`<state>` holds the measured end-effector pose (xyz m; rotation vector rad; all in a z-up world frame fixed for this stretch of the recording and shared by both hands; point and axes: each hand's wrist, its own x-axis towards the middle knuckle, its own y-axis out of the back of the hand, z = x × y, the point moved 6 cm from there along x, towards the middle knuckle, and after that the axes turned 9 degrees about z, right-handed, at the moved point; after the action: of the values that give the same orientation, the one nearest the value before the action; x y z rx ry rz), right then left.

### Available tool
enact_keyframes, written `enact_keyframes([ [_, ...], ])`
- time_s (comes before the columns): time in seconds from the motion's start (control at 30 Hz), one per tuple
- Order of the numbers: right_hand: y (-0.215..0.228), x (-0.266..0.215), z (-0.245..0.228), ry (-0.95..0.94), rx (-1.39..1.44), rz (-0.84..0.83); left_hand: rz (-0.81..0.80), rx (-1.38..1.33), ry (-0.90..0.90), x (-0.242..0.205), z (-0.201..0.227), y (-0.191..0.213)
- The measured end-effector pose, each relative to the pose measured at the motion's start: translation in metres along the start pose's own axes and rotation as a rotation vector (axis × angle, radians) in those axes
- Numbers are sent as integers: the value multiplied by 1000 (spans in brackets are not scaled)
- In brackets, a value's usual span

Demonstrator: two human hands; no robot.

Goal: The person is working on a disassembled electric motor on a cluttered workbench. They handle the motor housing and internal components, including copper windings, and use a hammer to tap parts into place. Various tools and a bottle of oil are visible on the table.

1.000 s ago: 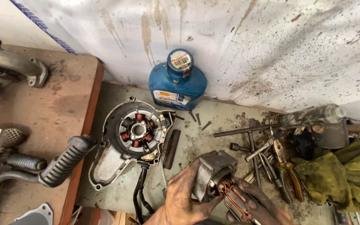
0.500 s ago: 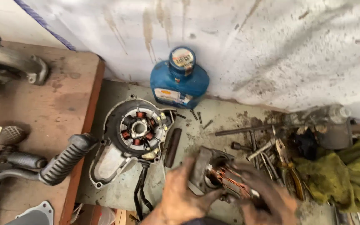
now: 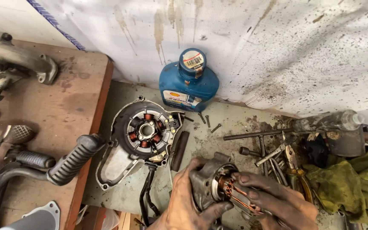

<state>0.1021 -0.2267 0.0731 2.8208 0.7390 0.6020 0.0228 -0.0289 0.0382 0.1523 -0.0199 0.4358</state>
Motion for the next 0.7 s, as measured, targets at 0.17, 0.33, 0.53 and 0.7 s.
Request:
enact_keyframes([
  [0.17, 33, -60, 91, -452, 264, 37, -61, -50, 58, -7, -14, -6],
  [0.33, 49, -153, 152, -583, 229, 33, -85, -8, -10, 6, 5, 0],
  [0.53, 18, 11, -4, -24, -248, 34, 171, 384, -131, -5, -9, -7],
  [0.7, 11, 2, -5, -76, -392, 145, 139, 0, -360, -8, -6, -6],
])
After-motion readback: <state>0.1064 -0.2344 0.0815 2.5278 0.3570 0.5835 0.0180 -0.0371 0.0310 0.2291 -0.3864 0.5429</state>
